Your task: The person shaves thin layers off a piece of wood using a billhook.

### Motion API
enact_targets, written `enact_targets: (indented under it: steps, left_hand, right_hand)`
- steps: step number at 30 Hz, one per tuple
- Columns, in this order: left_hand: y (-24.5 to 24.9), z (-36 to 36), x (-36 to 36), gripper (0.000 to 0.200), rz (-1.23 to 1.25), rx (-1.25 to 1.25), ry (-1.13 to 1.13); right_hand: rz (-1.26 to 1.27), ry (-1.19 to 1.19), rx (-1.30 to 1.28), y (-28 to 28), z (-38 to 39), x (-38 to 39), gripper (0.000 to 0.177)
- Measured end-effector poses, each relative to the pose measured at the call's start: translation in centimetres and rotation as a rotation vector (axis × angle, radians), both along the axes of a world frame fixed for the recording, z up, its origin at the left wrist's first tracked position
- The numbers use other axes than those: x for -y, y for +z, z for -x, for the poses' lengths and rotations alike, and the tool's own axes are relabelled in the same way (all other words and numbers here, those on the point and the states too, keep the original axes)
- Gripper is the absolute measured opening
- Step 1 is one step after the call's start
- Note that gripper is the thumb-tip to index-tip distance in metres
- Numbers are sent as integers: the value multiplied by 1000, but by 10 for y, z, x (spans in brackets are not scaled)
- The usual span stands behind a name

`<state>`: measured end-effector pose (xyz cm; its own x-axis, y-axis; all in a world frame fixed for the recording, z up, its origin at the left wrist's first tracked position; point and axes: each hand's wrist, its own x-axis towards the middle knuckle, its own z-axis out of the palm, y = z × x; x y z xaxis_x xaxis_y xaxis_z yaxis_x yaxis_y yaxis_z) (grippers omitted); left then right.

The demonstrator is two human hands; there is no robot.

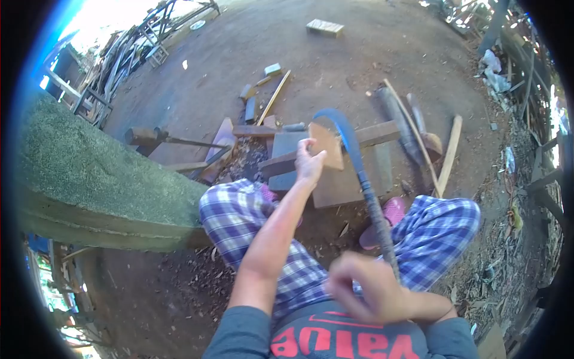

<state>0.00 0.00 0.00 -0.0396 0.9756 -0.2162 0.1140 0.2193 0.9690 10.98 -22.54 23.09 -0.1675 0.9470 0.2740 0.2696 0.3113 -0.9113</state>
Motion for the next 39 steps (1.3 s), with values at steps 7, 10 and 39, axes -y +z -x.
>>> enact_targets:
  steps: [7,10,39]
  left_hand:
    - [132,19,5,46,96,-48,-261]
    - [143,28,-20,50,-1,-224,-335]
    - [102,-26,-94,31,259,-226,-365]
  right_hand:
    - [276,-325,369,-105,-76,-44,20]
    - [258,-529,539,-138,-81,-65,32]
    - [568,-354,269,-178,-87,-124,29]
